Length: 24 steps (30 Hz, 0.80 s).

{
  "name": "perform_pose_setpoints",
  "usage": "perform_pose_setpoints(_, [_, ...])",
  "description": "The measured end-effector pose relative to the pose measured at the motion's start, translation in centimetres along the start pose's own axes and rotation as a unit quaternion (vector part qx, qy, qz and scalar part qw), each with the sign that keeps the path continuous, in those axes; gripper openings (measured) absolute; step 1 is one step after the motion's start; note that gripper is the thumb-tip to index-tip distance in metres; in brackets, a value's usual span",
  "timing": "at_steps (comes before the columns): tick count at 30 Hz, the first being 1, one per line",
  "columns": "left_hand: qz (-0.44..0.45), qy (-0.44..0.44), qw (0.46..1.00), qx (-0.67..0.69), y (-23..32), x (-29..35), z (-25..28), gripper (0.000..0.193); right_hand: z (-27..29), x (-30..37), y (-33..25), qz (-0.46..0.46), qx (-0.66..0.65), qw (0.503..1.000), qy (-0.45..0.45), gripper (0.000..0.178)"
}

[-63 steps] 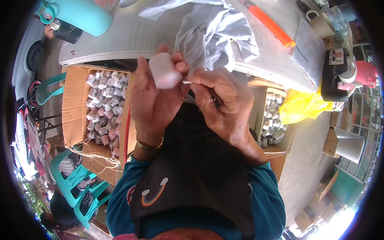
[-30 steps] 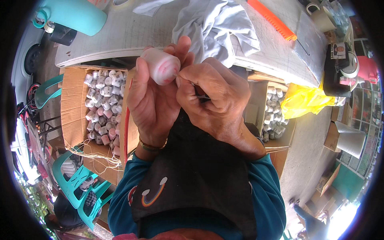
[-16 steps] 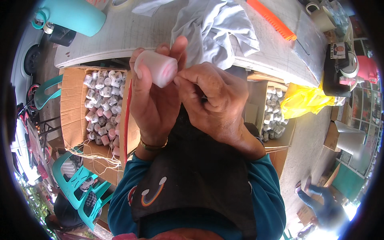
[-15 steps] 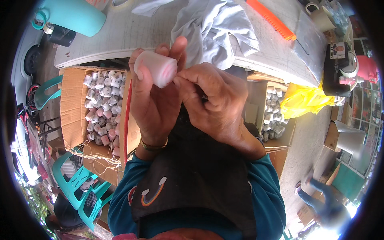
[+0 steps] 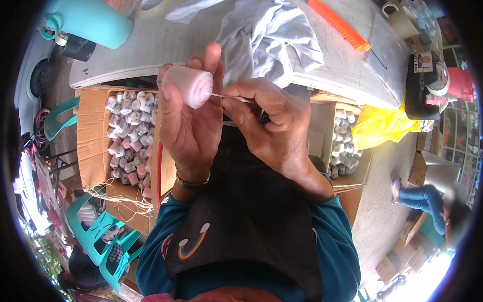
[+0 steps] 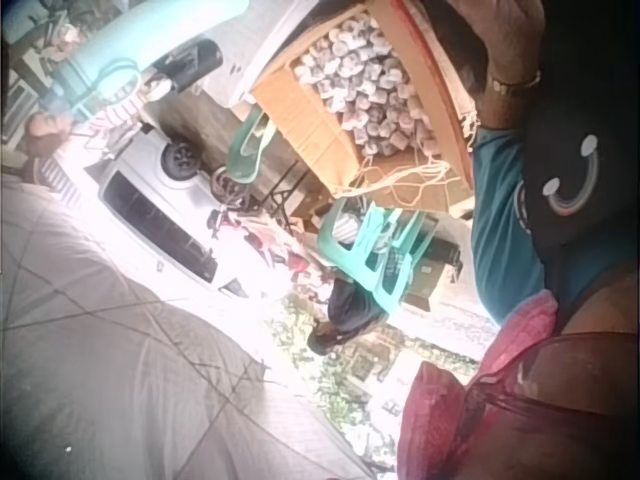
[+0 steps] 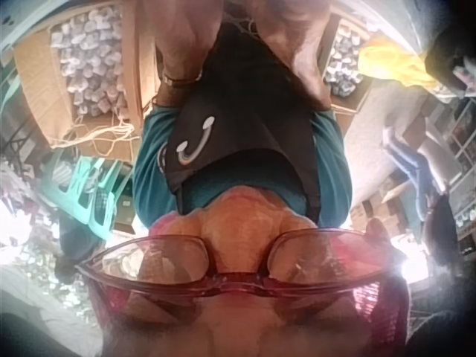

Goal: The person inserts wicks into small cylindrical candle bodies, trims the wicks with scissors, and wipes the candles with a cloth. They repeat this process for multiple candles, placing finished units on the table.

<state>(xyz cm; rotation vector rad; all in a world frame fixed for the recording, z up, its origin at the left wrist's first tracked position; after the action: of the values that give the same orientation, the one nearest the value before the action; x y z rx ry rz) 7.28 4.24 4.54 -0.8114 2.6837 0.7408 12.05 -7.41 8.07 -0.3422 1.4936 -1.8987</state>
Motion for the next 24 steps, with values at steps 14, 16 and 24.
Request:
perform_pose_setpoints(14, [-0.011,-0.018,0.999,-0.026,-0.3,0.0,-0.5,0.033,0.3,-0.3,-1.5,0.109,0.098,0.988,0.044,0.015])
perform_pose_setpoints(16, [-0.015,-0.028,0.999,-0.031,-0.4,-0.1,-0.6,0.034,0.3,-0.3,-1.5,0.121,0.100,0.987,0.039,0.014])
perform_pose_setpoints(24, [-0.025,-0.047,0.997,-0.053,-0.5,-0.1,-0.5,0.036,0.3,-0.7,-1.1,0.152,0.112,0.981,0.037,0.016])
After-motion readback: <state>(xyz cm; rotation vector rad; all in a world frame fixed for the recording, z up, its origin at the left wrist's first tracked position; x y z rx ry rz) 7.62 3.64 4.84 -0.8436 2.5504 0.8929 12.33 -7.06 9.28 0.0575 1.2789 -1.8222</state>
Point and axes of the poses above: each hand's wrist, its own x-axis away from the middle knuckle, its own z-axis out of the back of the hand, y = z × x, the point moved 7 cm from there along -x, towards the middle knuckle, and after that the axes turned 8 degrees about -y, right-handed, at the moved point
